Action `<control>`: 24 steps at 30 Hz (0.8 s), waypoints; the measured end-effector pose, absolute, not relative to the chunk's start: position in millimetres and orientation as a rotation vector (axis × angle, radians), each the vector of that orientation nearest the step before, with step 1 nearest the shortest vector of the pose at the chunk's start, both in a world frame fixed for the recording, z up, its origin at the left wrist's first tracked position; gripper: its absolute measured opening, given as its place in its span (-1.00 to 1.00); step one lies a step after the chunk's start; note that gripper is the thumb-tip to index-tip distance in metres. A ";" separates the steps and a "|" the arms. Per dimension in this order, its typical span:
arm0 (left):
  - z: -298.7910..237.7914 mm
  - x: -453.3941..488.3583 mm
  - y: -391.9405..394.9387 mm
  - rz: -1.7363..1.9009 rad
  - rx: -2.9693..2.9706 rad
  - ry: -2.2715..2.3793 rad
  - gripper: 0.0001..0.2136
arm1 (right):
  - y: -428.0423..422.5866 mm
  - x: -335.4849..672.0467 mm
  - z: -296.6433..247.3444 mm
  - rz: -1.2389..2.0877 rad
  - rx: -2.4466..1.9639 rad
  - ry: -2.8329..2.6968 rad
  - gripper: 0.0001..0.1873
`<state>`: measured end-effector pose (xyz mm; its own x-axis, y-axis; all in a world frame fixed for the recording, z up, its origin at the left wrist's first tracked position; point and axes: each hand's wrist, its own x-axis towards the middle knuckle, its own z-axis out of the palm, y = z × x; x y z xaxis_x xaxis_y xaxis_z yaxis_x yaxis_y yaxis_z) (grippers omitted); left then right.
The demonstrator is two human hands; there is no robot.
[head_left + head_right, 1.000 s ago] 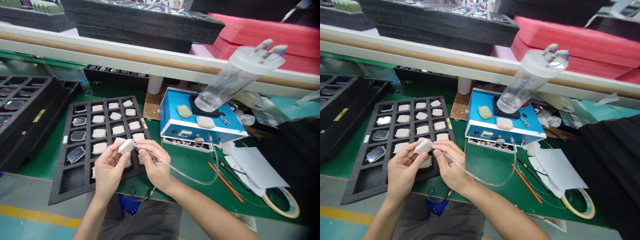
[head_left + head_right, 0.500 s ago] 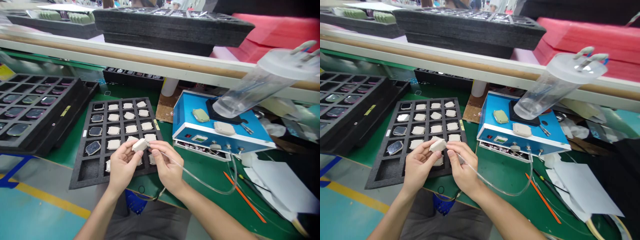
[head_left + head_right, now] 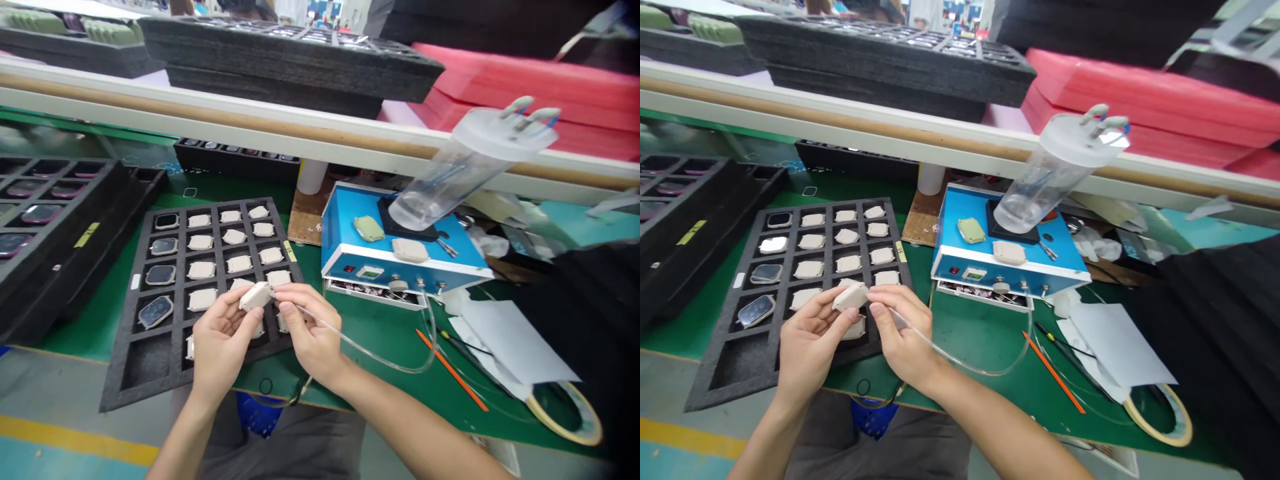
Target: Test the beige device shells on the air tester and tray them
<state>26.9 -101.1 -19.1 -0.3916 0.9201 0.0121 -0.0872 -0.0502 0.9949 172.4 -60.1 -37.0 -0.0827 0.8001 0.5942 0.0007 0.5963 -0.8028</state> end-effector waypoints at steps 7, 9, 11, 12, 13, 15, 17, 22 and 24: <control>-19.2 26.3 -99.4 1.587 0.960 1.426 -0.54 | -58.2 170.9 -36.7 0.782 -0.677 -1.492 -0.80; -19.7 26.0 -99.5 1.593 0.964 1.419 -0.55 | -58.1 171.0 -36.7 0.784 -0.671 -1.490 -0.79; -20.2 25.7 -99.5 1.601 0.965 1.408 -0.56 | -58.0 171.2 -36.5 0.786 -0.667 -1.493 -0.79; -20.4 25.7 -99.5 1.604 0.965 1.403 -0.56 | -57.9 171.3 -36.5 0.785 -0.665 -1.494 -0.79; -20.5 25.6 -99.4 1.604 0.965 1.398 -0.56 | -57.9 171.4 -36.4 0.784 -0.663 -1.495 -0.79; -20.4 25.8 -99.2 1.604 0.962 1.395 -0.56 | -57.7 171.6 -36.3 0.782 -0.661 -1.496 -0.79; -20.3 26.0 -99.2 1.605 0.959 1.396 -0.56 | -57.7 171.6 -36.3 0.779 -0.664 -1.497 -0.79; -21.2 26.0 -99.9 1.610 0.962 1.402 -0.56 | -58.1 171.9 -37.2 0.781 -0.674 -1.506 -0.80; -21.8 25.7 -100.0 1.609 0.966 1.402 -0.56 | -58.1 172.2 -37.5 0.786 -0.676 -1.507 -0.79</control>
<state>25.7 -100.0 -21.8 -0.4082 0.9114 0.0520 -0.0733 -0.0895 0.9933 172.2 -58.1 -37.5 -0.0841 0.7977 0.5972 -0.0332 0.5967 -0.8018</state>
